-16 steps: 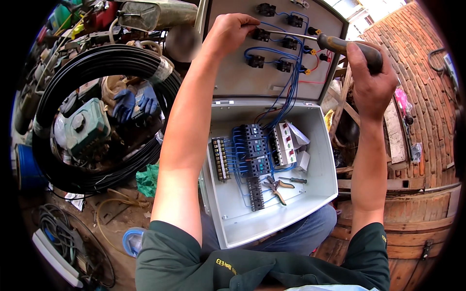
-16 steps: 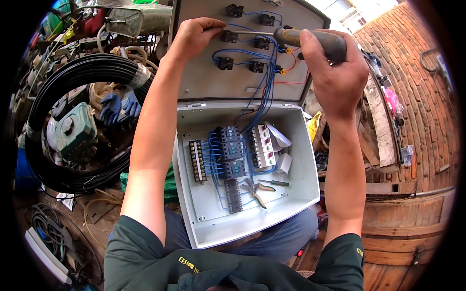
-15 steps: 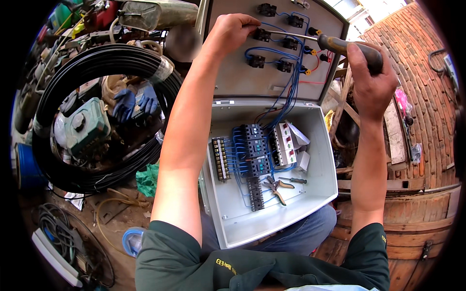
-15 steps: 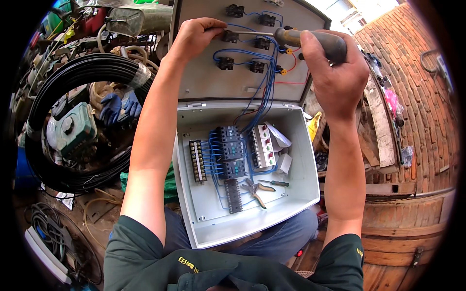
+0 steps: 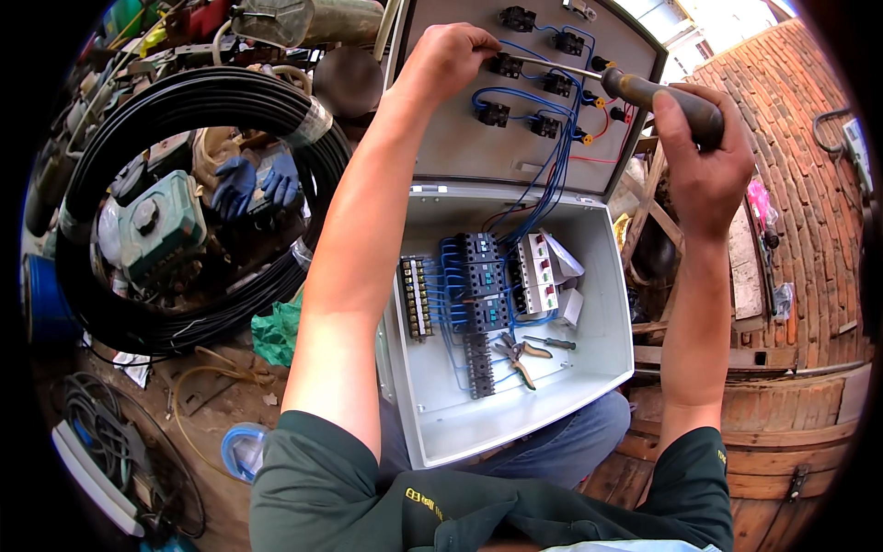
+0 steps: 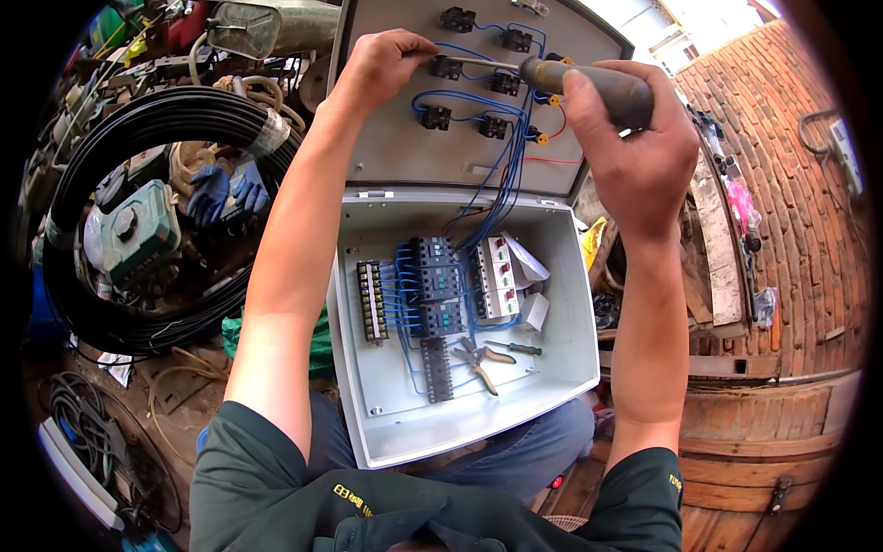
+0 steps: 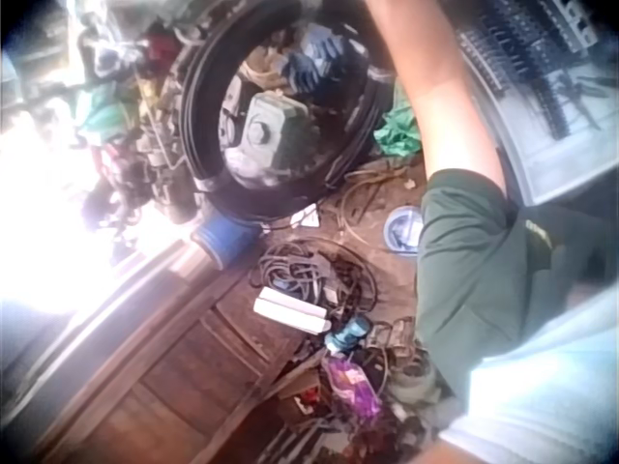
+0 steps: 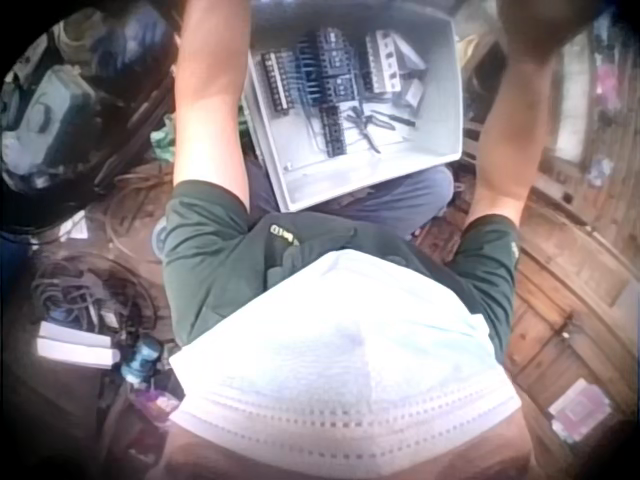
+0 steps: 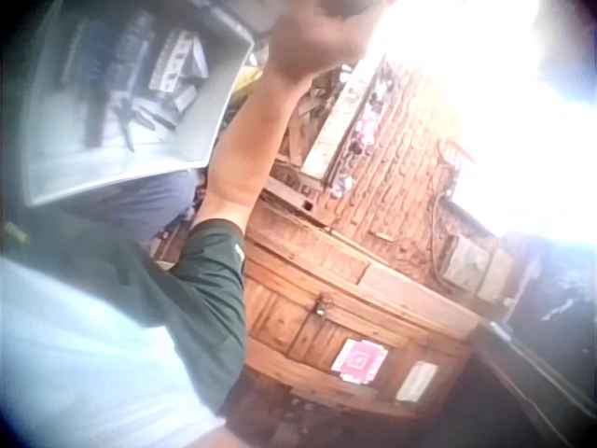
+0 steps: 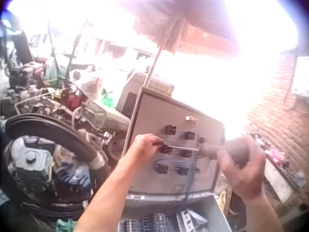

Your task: The person is wiring an electrical panel. They use a screwdriver to tighten connections on circuit breakers and a wire stripper to cut and strip blue wires, then insert the wires into terminals.

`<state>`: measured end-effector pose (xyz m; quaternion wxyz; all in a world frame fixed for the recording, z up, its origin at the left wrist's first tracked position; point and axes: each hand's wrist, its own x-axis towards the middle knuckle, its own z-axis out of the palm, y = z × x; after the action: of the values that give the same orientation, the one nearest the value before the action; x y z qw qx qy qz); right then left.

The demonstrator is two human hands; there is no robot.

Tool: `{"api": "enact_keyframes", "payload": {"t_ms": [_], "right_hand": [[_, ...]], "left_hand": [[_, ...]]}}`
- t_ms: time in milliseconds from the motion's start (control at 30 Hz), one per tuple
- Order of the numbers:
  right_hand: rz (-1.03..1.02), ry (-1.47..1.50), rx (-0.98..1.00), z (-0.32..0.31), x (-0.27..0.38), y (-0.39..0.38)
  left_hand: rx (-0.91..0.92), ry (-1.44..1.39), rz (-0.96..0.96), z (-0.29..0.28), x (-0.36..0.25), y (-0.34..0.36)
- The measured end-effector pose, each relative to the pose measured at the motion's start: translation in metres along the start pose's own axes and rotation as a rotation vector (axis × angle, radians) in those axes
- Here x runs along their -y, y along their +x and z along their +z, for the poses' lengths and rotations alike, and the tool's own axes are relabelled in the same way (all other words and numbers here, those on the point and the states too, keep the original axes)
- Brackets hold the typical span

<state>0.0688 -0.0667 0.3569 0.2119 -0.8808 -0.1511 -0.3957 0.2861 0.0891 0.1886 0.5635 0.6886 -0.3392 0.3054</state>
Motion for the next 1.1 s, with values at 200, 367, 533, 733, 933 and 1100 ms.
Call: {"api": "enact_keyframes", "payload": {"t_ms": [200, 367, 533, 733, 933, 1100], "right_hand": [[-0.177, -0.121, 0.106, 0.000, 0.012, -0.005], [-0.252, -0.175, 0.139, 0.002, 0.019, -0.004], [-0.287, -0.176, 0.154, 0.001, 0.017, -0.003], [-0.211, -0.144, 0.175, 0.001, 0.020, -0.006], [-0.234, -0.154, 0.157, 0.002, 0.019, -0.006], [-0.221, -0.179, 0.170, 0.002, 0.019, -0.009]], "left_hand": [[-0.081, 0.027, 0.049, 0.007, -0.001, -0.003], [-0.123, 0.070, 0.075, 0.013, 0.001, -0.006], [-0.166, 0.126, 0.100, 0.019, 0.002, -0.008], [-0.220, 0.165, 0.110, 0.025, -0.002, -0.011], [-0.288, 0.189, 0.098, 0.035, -0.006, -0.017], [-0.228, 0.186, 0.119, 0.028, -0.002, -0.017]]}}
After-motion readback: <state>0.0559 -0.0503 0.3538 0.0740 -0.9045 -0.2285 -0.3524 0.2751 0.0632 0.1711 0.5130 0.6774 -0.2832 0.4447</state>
